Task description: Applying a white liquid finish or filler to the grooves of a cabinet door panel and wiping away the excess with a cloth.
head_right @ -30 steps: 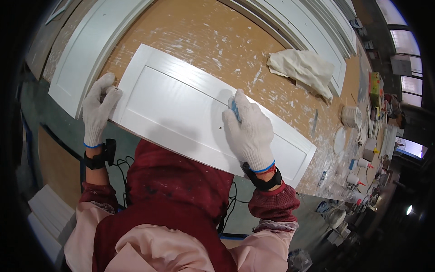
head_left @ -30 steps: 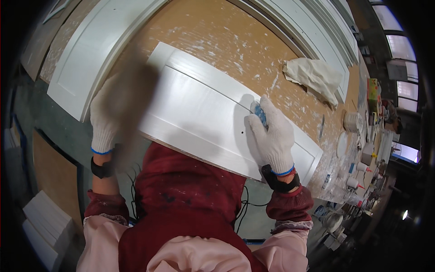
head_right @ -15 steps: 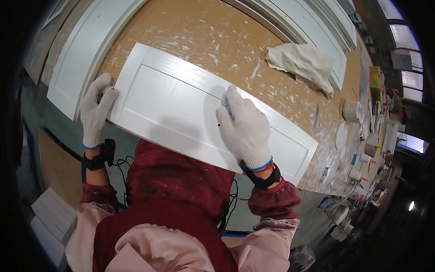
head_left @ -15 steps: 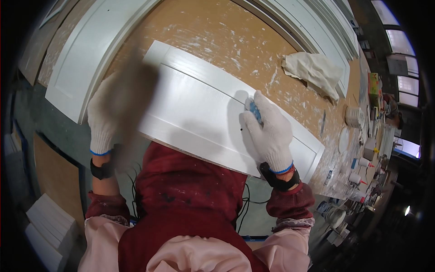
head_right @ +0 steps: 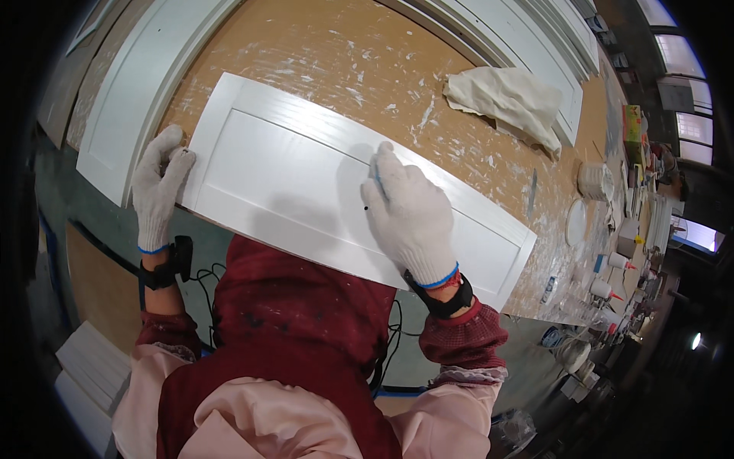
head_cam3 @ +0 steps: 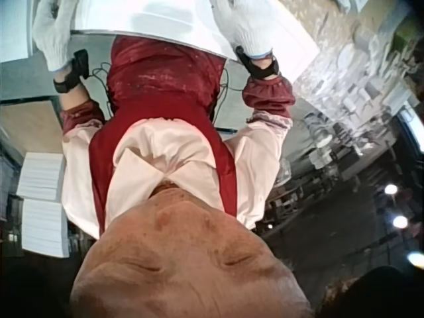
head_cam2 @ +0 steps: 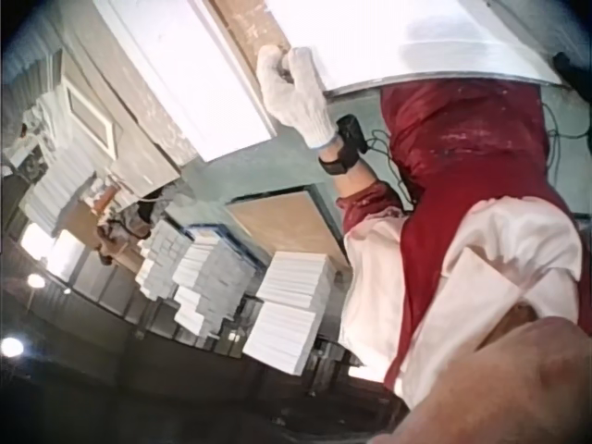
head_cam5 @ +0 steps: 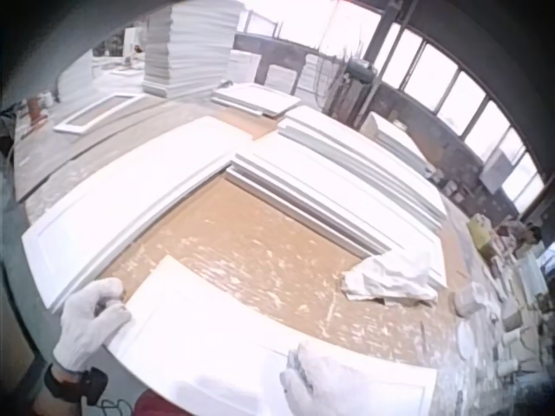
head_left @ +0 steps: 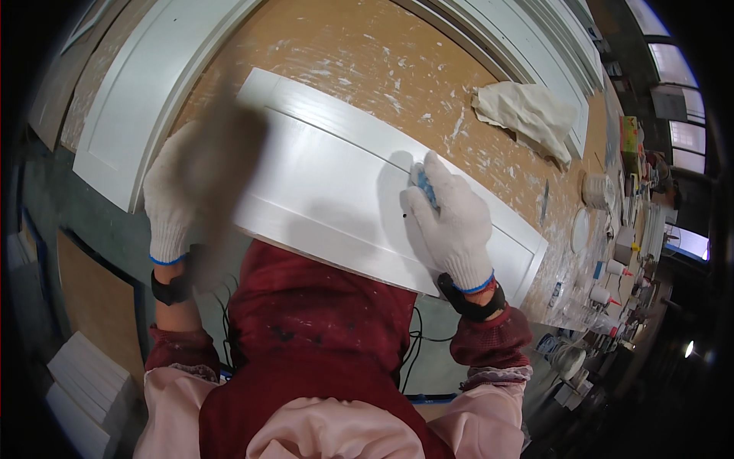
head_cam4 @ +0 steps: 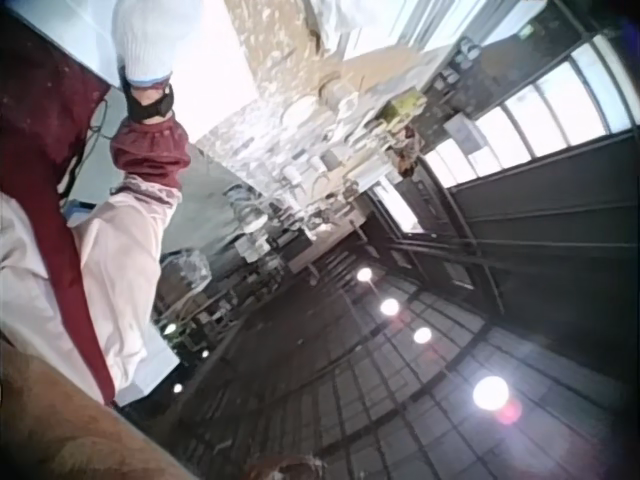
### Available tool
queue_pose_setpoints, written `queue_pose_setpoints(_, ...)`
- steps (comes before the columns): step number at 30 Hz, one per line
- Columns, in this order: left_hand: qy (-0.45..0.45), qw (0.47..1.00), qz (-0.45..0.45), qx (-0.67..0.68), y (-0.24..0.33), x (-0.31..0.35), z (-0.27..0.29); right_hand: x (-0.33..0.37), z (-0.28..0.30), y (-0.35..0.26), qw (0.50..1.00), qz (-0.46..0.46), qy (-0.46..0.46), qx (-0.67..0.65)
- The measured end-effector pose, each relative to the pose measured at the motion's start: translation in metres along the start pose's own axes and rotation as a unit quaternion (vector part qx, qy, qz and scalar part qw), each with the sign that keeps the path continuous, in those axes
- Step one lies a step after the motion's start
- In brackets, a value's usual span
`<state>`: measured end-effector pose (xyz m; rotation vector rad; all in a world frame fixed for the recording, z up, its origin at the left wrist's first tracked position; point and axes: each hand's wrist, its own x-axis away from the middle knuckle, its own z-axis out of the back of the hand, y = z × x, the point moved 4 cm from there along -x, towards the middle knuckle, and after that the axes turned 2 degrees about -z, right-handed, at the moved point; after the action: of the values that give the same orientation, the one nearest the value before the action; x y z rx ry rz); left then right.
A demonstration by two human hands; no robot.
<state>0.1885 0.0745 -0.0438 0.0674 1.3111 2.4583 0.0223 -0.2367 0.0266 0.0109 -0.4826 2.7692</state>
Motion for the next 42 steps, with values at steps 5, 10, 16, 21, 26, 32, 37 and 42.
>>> queue_pose_setpoints(5, 0.014, 1.000, -0.019, 0.019, -0.002, 0.000, -0.003, -0.002, -0.004, 0.001, 1.000, 0.002, -0.006, 0.030)
queue_pose_setpoints(10, 0.009, 0.998, 0.066, 0.022, 0.007, 0.000, -0.001, 0.016, 0.000, 0.028, 0.998, -0.042, 0.003, 0.035)
queue_pose_setpoints(16, 0.001, 0.997, 0.069, 0.039, 0.008, -0.001, -0.002, 0.054, 0.013, 0.065, 0.991, -0.100, 0.093, 0.008)
queue_pose_setpoints(21, -0.020, 0.993, 0.103, 0.046, 0.008, -0.001, -0.003, 0.082, 0.026, 0.092, 0.976, -0.164, 0.142, 0.031)
queue_pose_setpoints(26, -0.010, 0.994, 0.103, 0.044, 0.011, -0.002, -0.005, 0.100, 0.029, 0.116, 0.971, -0.165, 0.175, 0.016)
queue_pose_setpoints(32, -0.008, 0.995, 0.084, 0.044, 0.004, -0.003, -0.003, 0.100, 0.027, 0.114, 0.968, -0.162, 0.183, -0.051)
queue_pose_setpoints(37, 0.002, 0.996, 0.079, 0.048, 0.008, -0.003, -0.005, 0.114, 0.032, 0.139, 0.956, -0.214, 0.197, -0.032)
queue_pose_setpoints(42, -0.006, 0.996, 0.073, 0.047, 0.004, -0.005, -0.004, 0.138, 0.039, 0.184, 0.940, -0.276, 0.199, 0.024)
